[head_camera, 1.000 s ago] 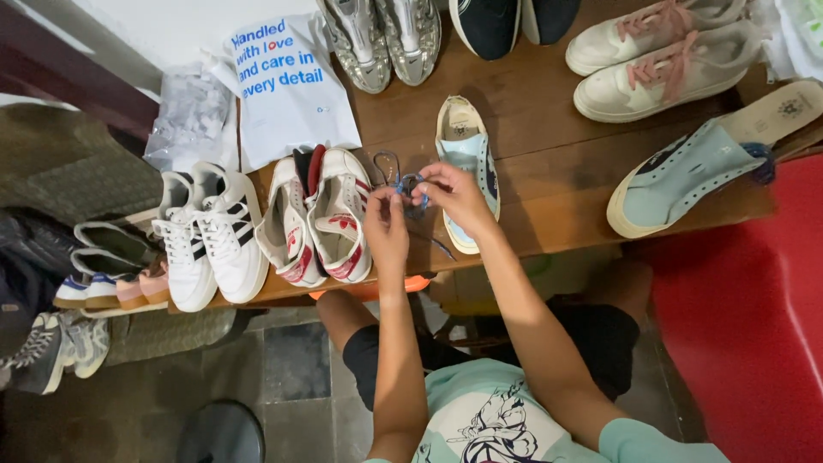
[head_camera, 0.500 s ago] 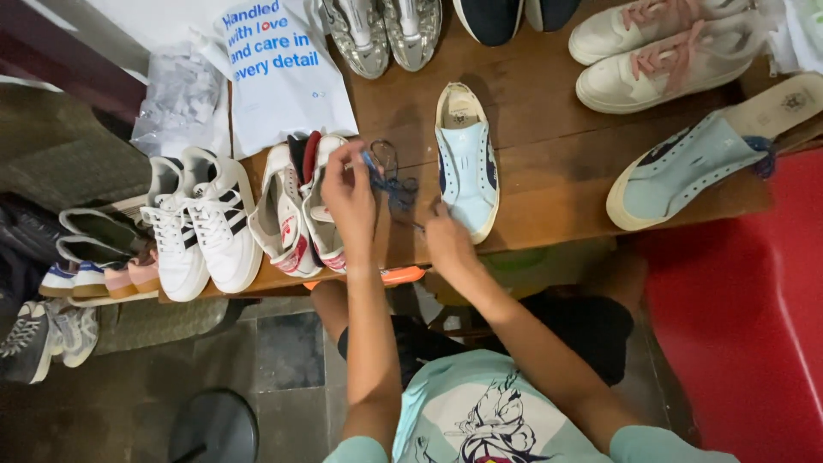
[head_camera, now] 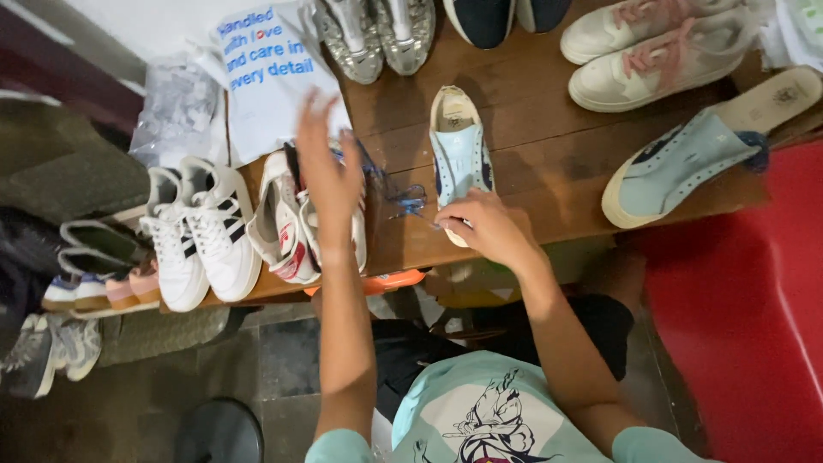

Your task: The person removes a blue shoelace from a light blue sneaker, unties it, and places it on the table. They then insert a white insole into the sneaker and begin threading the blue shoelace through the eyelets.

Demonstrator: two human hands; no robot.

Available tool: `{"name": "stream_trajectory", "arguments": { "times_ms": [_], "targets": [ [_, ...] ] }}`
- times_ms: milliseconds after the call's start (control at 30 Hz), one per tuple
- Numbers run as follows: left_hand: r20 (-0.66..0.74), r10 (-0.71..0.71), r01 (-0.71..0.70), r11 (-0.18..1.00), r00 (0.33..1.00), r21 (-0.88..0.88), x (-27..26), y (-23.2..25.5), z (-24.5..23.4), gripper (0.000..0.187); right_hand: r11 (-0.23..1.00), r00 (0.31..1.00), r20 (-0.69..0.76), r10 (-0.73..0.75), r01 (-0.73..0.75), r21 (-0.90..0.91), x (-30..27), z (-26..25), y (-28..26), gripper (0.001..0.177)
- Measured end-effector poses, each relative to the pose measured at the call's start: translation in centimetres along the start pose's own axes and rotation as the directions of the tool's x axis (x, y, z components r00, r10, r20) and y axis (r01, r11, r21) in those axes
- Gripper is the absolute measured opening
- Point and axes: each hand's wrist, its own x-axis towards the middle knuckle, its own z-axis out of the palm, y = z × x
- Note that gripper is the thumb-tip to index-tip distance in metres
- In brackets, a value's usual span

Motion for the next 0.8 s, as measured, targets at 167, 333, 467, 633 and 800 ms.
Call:
{"name": "stream_trajectory", "arguments": {
  "times_ms": [167, 333, 467, 633, 800],
  "targets": [
    [0.643, -0.001, 0.252, 0.921, 0.766, -0.298, -6.9, 2.2, 4.2, 0.033, 0.996, 0.981, -0.186, 0.057, -0.045, 0.071, -0.6, -2.4, -0.1, 0.014],
    [0.624, 0.009, 0.268, 0.899, 0.781, -0.348, -8.2, 0.9, 4.8, 0.024, 0.991, 0.986, -0.164, 0.038, -0.016, 0.133, -1.9, -3.9, 1.5, 0.011],
    [0.617, -0.056, 0.294, 0.910, 0.785, -0.292, -7.7, 2.4, 3.1, 0.025, 0.988, 0.994, -0.102, 0.026, -0.010, 0.157, -2.5, -3.7, 3.7, 0.011],
    [0.648, -0.143, 0.371, 0.900, 0.748, -0.229, -9.2, 2.9, 5.1, 0.024, 0.996, 0.996, -0.090, 0.022, -0.013, 0.093, -2.3, -2.9, 5.6, 0.009],
    [0.617, -0.207, 0.403, 0.894, 0.759, -0.195, -10.2, 2.2, 7.5, 0.020, 0.988, 0.996, -0.042, 0.075, -0.068, 0.139, -2.2, -2.9, 5.1, 0.017]
  ]
}}
